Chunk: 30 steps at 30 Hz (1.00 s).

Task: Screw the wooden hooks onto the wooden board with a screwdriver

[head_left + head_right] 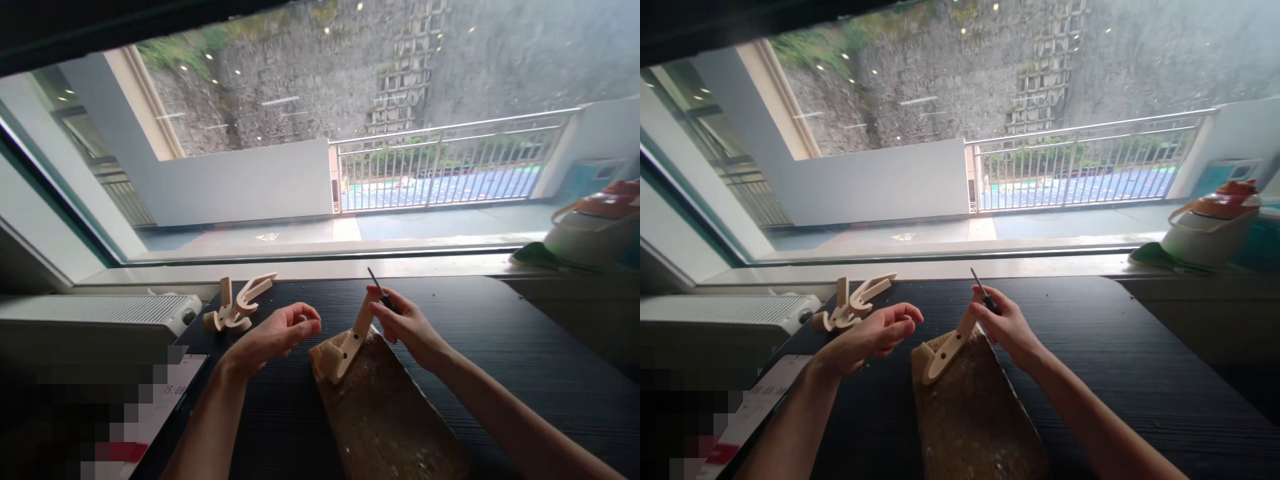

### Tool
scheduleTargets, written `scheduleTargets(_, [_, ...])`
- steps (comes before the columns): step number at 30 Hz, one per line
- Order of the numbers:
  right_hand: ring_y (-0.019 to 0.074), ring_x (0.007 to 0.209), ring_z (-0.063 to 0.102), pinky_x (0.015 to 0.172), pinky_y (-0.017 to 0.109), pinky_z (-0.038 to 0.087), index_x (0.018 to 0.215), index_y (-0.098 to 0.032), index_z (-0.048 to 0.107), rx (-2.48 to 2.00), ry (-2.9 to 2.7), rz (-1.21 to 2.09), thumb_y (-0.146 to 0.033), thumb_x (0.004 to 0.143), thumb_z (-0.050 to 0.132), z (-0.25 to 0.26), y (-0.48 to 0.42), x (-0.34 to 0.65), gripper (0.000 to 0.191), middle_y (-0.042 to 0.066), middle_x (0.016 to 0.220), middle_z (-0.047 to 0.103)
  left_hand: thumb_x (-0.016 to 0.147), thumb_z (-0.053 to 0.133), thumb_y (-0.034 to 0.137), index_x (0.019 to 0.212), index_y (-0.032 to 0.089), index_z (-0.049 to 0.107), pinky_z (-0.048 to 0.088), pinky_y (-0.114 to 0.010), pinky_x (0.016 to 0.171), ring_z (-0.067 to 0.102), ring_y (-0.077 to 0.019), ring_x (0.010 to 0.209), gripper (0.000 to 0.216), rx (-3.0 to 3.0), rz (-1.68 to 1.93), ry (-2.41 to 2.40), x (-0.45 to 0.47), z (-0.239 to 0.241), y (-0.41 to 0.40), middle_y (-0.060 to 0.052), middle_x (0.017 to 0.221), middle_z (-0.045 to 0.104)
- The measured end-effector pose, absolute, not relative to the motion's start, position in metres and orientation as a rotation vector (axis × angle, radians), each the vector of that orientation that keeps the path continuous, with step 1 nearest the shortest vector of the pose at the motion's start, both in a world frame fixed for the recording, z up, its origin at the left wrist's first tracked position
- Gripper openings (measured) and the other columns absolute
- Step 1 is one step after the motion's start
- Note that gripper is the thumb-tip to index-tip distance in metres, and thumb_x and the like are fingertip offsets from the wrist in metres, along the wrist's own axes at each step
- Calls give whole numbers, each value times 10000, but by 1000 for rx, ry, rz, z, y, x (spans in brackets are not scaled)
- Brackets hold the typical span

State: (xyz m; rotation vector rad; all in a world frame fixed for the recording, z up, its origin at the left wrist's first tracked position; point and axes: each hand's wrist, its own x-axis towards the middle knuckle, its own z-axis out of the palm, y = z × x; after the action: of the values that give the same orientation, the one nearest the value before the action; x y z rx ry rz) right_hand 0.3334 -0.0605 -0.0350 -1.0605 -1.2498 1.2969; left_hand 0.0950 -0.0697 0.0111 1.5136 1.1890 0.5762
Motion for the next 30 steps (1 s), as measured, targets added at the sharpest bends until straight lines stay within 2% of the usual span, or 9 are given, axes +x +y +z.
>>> scheduleTargets(5, [54, 435, 353, 389, 204, 293, 962, -180, 568, -1149, -1225, 1128, -461, 697, 617, -43, -58, 340, 389, -61, 598, 448, 668, 690, 366, 970, 212, 512, 239, -168, 482, 266, -69, 536, 384, 1623, 377, 1096, 92, 17, -76, 100, 621, 298])
scheduleTargets(8, [55, 425, 348, 381, 200, 283, 1079, -180, 548, -1194, -1275, 1051, -446, 722, 597, -44, -59, 342, 448, -62, 587, 446, 634, 723, 322, 979, 218, 510, 249, -163, 496, 277, -73, 565, 418, 1653, 304, 1086, 94, 18, -79, 92, 659, 310])
scheduleTargets(10, [56, 424, 341, 386, 203, 289, 1117, -178, 546, -1202, -1318, 1056, -429, 734, 582, -44, -59, 342, 460, -57, 587, 455, 640, 714, 322, 918, 197, 540, 243, -166, 490, 297, -76, 568, 351, 1702, 272, 1118, 97, 19, -81, 84, 656, 333])
scheduleTargets(15, [65, 439, 335, 404, 208, 300, 924, -177, 574, -1180, -1281, 1144, -413, 731, 564, -47, -60, 345, 306, -71, 542, 395, 688, 651, 321, 783, 189, 608, 316, -177, 525, 416, -99, 589, 168, 1754, 378, 1156, 102, 19, -79, 50, 660, 475])
scheduleTargets(20, [62, 449, 331, 425, 211, 310, 768, -185, 508, -1167, -1280, 1222, -383, 747, 547, -47, -67, 351, 203, -74, 538, 380, 710, 623, 304, 852, 222, 670, 393, -189, 612, 525, -127, 684, 171, 1689, 620, 1213, 97, 12, -70, 22, 773, 618])
scheduleTargets(22, [59, 452, 331, 427, 209, 302, 778, -184, 509, -1139, -1281, 1248, -380, 751, 550, -45, -69, 351, 201, -75, 547, 379, 711, 626, 321, 884, 226, 679, 406, -193, 622, 543, -133, 706, 204, 1652, 674, 1244, 96, 11, -67, 12, 829, 647])
scheduleTargets(26, [53, 457, 332, 427, 206, 291, 834, -173, 534, -1084, -1251, 1292, -395, 759, 564, -45, -71, 348, 237, -71, 568, 387, 697, 645, 355, 895, 211, 688, 408, -199, 562, 539, -129, 638, 249, 1609, 684, 1318, 98, 10, -66, -1, 793, 665])
scheduleTargets(30, [51, 470, 333, 431, 204, 290, 898, -164, 551, -1041, -1198, 1315, -424, 750, 598, -46, -70, 348, 303, -70, 573, 394, 711, 651, 379, 909, 210, 689, 451, -228, 672, 588, -161, 764, 263, 1623, 708, 1300, 97, 9, -65, -12, 855, 684])
